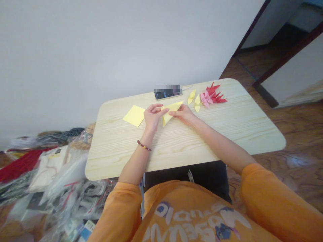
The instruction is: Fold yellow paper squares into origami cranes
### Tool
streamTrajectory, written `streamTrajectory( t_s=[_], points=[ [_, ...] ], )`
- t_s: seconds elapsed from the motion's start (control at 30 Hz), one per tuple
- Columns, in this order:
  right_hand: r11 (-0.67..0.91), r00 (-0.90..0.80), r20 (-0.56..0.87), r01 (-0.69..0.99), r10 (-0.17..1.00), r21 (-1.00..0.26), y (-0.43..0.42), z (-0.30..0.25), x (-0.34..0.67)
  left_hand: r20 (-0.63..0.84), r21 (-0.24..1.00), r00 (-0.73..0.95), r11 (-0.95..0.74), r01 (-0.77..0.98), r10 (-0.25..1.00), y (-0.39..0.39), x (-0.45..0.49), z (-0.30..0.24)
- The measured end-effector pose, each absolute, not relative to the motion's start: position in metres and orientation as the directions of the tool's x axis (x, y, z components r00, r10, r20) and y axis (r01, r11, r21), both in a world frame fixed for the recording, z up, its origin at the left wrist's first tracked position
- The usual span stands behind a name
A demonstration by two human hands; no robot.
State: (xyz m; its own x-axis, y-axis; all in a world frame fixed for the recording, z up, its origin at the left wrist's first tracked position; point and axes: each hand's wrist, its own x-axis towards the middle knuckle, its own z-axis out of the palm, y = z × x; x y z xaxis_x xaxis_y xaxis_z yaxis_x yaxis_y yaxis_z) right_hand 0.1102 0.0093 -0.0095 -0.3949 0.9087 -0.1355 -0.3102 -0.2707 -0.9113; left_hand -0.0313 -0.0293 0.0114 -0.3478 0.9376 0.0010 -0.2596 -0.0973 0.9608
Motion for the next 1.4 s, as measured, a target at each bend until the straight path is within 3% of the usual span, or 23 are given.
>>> streamTrajectory(
  t_s=[0.27,1.13,1.4],
  points=[
    [-0.279,-0.368,-0.148,-0.332,0.918,-0.901,0.0093,-0.0056,0.1118,-0.059,0.952,-0.281,-0.031,-0.305,0.958,-0.0284,-0.0335,0.0057],
    [-0.266,-0.344,-0.141,-0.349,0.928,-0.898,0.0113,-0.0059,0.1124,-0.063,0.932,-0.302,-0.052,-0.36,0.951,-0.0286,-0.0326,0.0073],
    [-0.269,-0.309,-0.182,-0.265,0.933,-0.926,0.0148,-0.0039,0.1138,-0.053,0.903,-0.462,-0.156,-0.401,0.885,-0.027,-0.0295,0.0051]
  ],
)
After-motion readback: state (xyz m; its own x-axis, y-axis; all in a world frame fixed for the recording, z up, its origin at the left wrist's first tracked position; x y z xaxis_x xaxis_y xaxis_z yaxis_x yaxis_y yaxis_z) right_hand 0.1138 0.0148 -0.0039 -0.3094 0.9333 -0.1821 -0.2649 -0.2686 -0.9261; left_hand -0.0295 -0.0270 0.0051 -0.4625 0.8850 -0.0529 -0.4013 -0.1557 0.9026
